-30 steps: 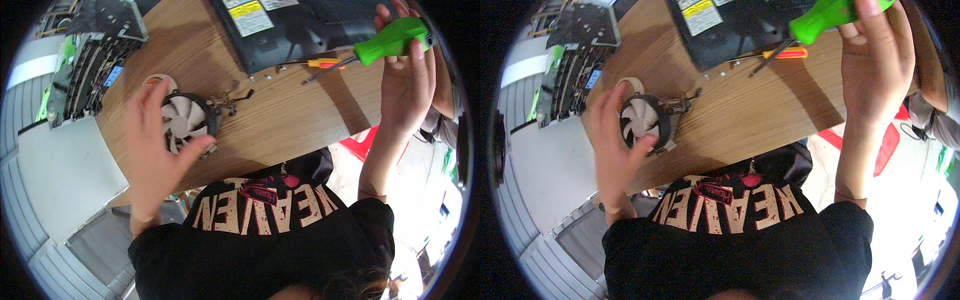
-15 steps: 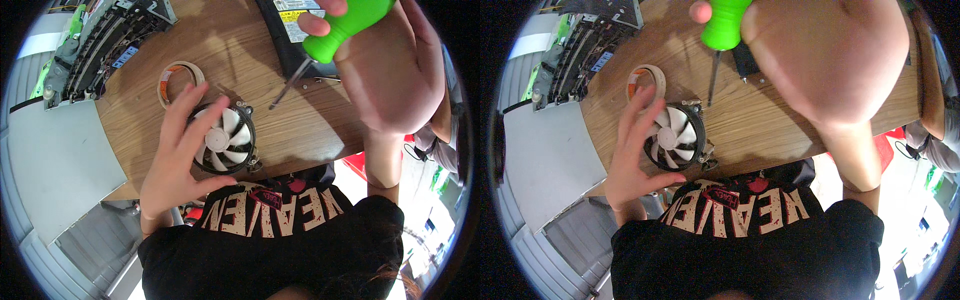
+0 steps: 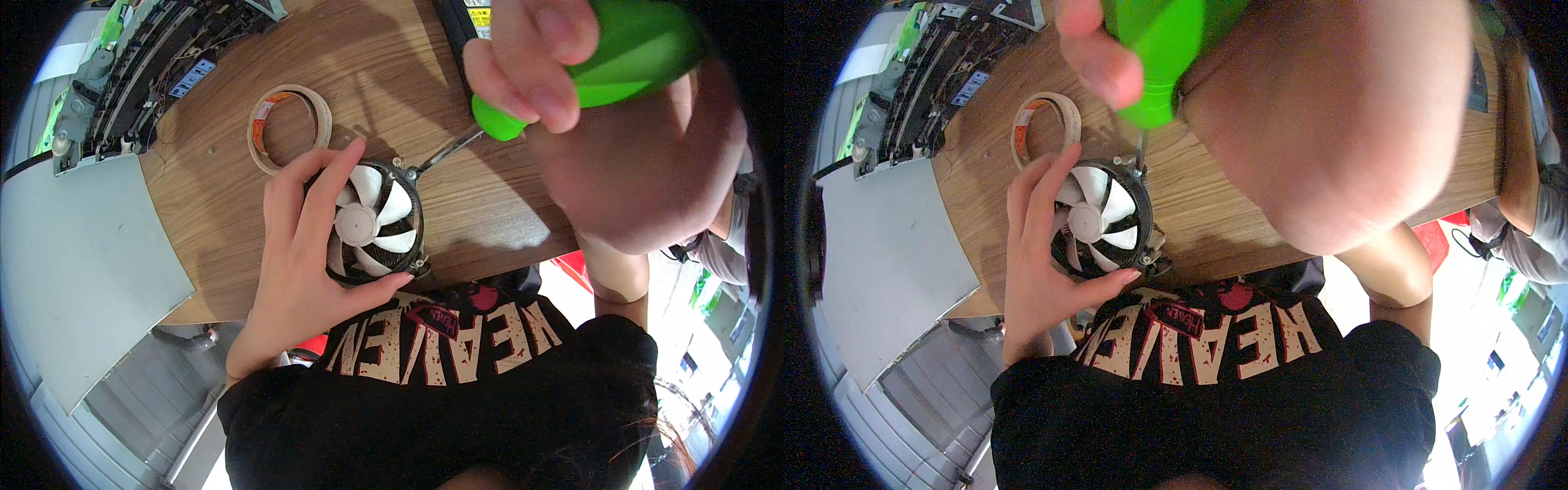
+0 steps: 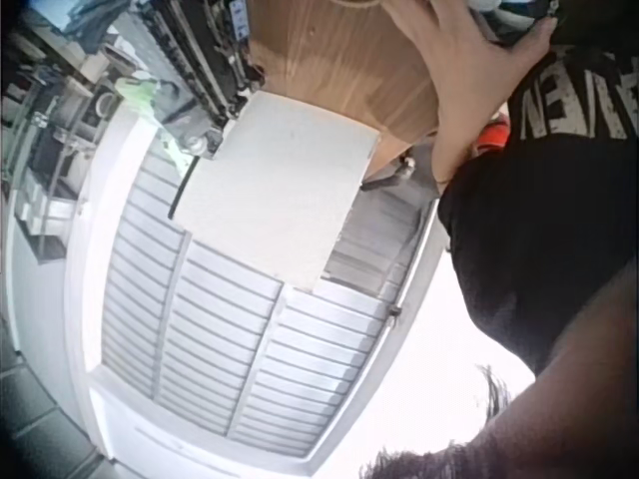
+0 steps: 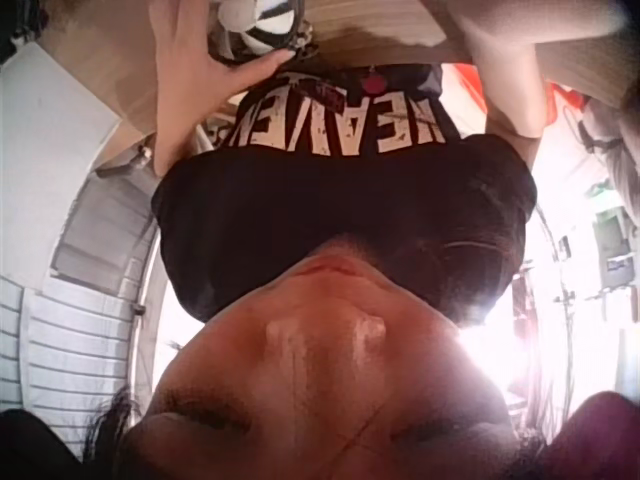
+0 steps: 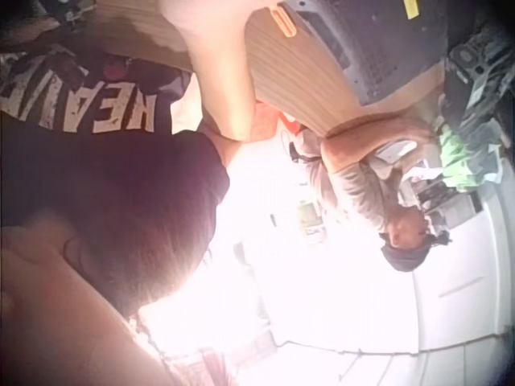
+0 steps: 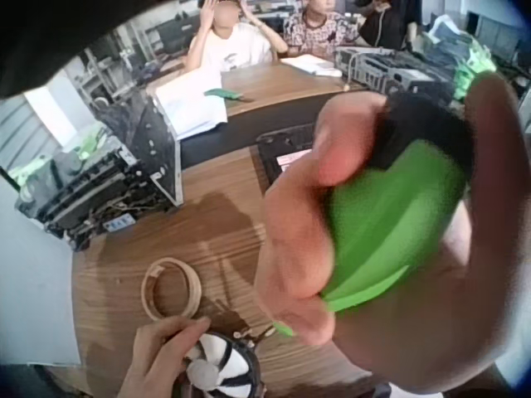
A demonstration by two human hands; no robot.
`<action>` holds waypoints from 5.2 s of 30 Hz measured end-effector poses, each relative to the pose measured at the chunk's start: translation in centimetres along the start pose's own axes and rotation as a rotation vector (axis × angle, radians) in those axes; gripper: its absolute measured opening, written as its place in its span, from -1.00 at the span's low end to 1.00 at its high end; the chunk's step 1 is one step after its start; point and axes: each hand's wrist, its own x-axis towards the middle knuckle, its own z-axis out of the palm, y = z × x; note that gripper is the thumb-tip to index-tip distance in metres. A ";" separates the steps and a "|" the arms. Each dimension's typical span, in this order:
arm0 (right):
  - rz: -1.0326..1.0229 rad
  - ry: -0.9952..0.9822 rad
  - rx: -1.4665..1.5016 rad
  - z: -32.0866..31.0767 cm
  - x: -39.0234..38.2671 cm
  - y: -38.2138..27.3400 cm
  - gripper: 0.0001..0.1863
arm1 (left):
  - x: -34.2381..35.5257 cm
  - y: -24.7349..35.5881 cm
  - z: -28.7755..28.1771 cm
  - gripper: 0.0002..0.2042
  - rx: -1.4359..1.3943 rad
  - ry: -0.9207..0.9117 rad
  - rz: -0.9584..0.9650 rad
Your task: The person unscrews the casing of a computer cooling fan using a screwdriver, removes the internal components, and then reassembles the fan by placing a screw and tightening it with the screwdriver.
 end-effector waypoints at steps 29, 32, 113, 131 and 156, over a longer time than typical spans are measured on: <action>0.593 -0.881 0.262 7.8 6.5 0.6 -0.49 | -1.0 -0.1 0.4 -0.26 0.172 0.038 0.049; 0.533 -0.827 0.376 8.0 6.0 1.2 -0.52 | -0.9 0.0 0.3 -0.32 0.123 0.105 0.051; -0.024 -0.150 -0.133 5.3 3.1 -0.1 -0.63 | 5.7 -0.6 -2.2 -0.55 -0.431 -0.149 0.429; 0.014 -0.195 -0.306 2.9 2.8 0.2 -0.65 | 7.3 1.1 -0.6 -0.66 -0.050 0.157 0.250; -0.007 -0.050 -0.509 -0.7 0.3 -0.6 -0.63 | 8.6 1.2 -0.2 -0.82 -0.032 0.037 0.365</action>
